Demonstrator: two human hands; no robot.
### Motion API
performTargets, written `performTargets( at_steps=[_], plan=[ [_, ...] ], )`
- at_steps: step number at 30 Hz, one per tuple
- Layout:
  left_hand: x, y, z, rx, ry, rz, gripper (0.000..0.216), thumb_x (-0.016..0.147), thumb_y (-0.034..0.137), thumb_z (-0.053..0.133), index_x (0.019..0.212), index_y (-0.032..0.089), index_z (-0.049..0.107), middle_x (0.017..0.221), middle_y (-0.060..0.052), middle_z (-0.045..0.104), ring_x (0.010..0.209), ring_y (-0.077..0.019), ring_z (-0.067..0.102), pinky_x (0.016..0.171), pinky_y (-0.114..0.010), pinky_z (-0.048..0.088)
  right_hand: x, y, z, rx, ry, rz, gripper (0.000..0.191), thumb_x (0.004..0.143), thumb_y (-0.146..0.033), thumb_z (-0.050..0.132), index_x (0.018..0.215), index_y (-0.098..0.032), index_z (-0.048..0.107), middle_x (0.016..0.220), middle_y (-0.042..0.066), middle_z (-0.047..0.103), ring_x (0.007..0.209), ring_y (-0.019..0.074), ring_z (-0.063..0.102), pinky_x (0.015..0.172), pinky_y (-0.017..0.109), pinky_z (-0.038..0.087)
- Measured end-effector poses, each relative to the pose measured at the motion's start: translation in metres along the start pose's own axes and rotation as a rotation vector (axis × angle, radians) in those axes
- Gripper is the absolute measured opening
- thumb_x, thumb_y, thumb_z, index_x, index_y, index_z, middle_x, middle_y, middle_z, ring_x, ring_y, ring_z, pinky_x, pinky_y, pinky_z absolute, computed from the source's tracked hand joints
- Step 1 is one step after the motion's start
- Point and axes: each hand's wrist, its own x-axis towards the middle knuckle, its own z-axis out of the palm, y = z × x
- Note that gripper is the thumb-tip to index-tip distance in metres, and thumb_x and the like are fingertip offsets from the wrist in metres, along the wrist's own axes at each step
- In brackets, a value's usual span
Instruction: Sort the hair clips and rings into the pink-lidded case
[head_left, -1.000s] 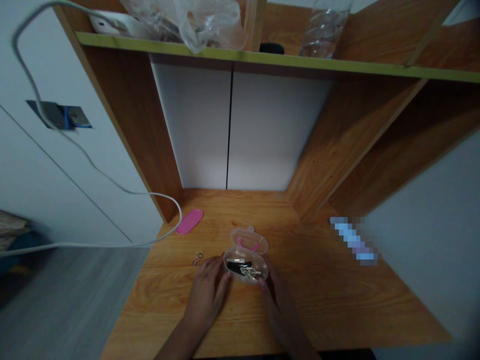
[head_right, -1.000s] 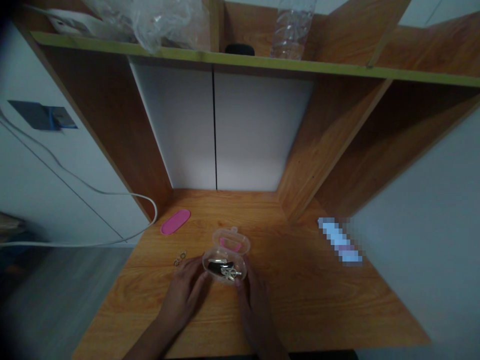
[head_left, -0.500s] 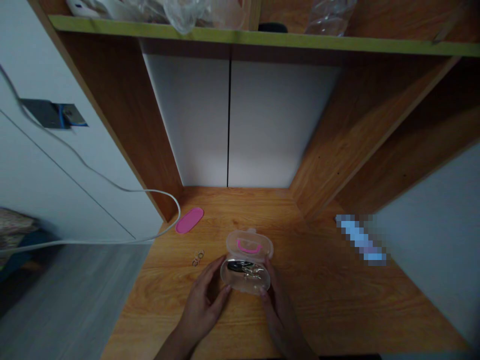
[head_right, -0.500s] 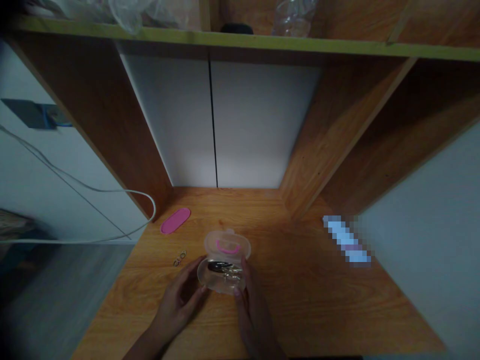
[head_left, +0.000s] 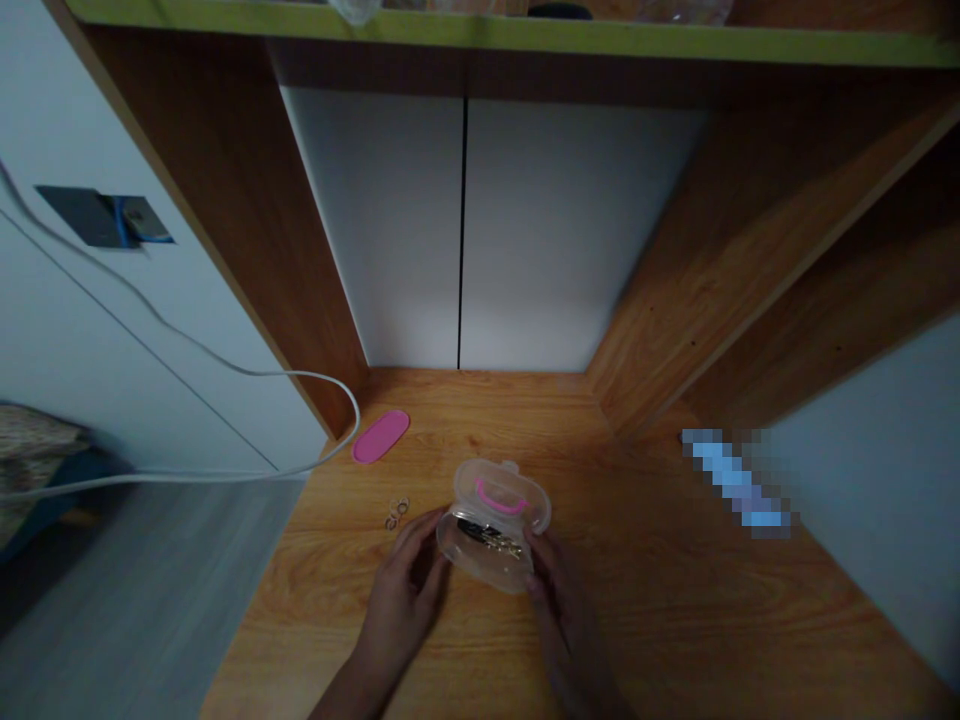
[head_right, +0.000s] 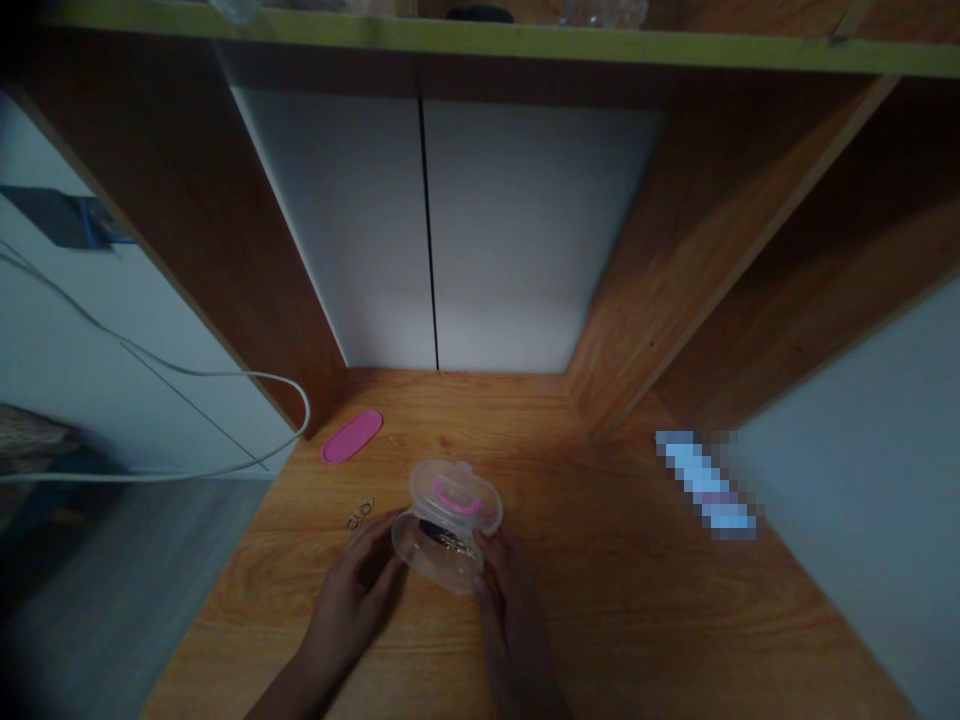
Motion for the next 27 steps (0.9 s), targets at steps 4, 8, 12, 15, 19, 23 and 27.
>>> performTargets(
  at_steps=[4,8,12,15,19,23,27],
  plan=[
    [-0.001,-0.003,0.003,0.091,0.029,0.004,0.042,0.094,0.024,0.056,0.136,0.023,0.054,0.136,-0.011,0.062,0.125,-0.0272,0.06,0.107,-0.051,0.05,-0.003,-0.005,0.001,-0.074,-0.011,-0.028,0.037,0.097,-0.032,0.053,0.134,-0.035,0.058,0.139,0.005,0.059,0.127,0.0274,0.058,0.105,0.049,0.052],
    [-0.004,-0.002,0.005,0.14,0.003,0.017,0.055,0.096,0.023,0.052,0.149,0.023,0.039,0.148,-0.012,0.053,0.135,-0.0278,0.052,0.111,-0.053,0.045,-0.005,-0.002,0.005,-0.194,0.073,-0.096,0.029,0.095,-0.033,0.058,0.122,-0.035,0.067,0.136,0.007,0.058,0.123,0.031,0.06,0.101,0.054,0.054],
    [-0.004,0.004,0.004,0.2,-0.072,0.057,0.065,0.097,0.023,0.05,0.156,0.026,0.024,0.155,-0.011,0.044,0.142,-0.0264,0.044,0.114,-0.053,0.042,-0.005,-0.001,0.008,-0.324,0.15,-0.174,0.028,0.094,-0.032,0.059,0.12,-0.039,0.069,0.142,0.007,0.049,0.123,0.0324,0.058,0.098,0.058,0.055],
    [-0.003,0.009,0.005,0.308,-0.131,0.133,0.071,0.096,0.02,0.049,0.158,0.023,0.017,0.159,-0.012,0.037,0.144,-0.0273,0.039,0.115,-0.052,0.041,-0.007,-0.003,0.009,-0.403,0.182,-0.245,0.035,0.094,-0.028,0.061,0.125,-0.043,0.065,0.144,0.004,0.048,0.126,0.0322,0.055,0.097,0.056,0.057],
    [-0.003,0.011,0.009,0.478,-0.201,0.227,0.071,0.095,0.019,0.048,0.159,0.019,0.018,0.161,-0.012,0.031,0.146,-0.0302,0.035,0.115,-0.052,0.041,-0.011,-0.003,0.008,-0.494,0.173,-0.291,0.039,0.093,-0.023,0.06,0.125,-0.046,0.065,0.144,0.002,0.052,0.129,0.0336,0.054,0.1,0.056,0.055],
    [-0.003,0.01,0.011,0.567,-0.258,0.294,0.066,0.097,0.026,0.049,0.157,0.018,0.024,0.161,-0.012,0.032,0.146,-0.0306,0.036,0.115,-0.051,0.041,-0.013,0.0,0.009,-0.486,0.152,-0.293,0.038,0.094,-0.022,0.057,0.123,-0.044,0.067,0.145,0.003,0.052,0.132,0.0367,0.053,0.101,0.059,0.054],
    [-0.005,0.008,0.011,0.565,-0.239,0.293,0.068,0.097,0.029,0.05,0.158,0.018,0.023,0.16,-0.013,0.033,0.144,-0.0313,0.038,0.113,-0.051,0.043,-0.015,-0.001,0.009,-0.374,0.123,-0.287,0.029,0.095,-0.023,0.059,0.113,-0.041,0.073,0.144,0.001,0.055,0.133,0.0373,0.052,0.102,0.057,0.054]
  ],
)
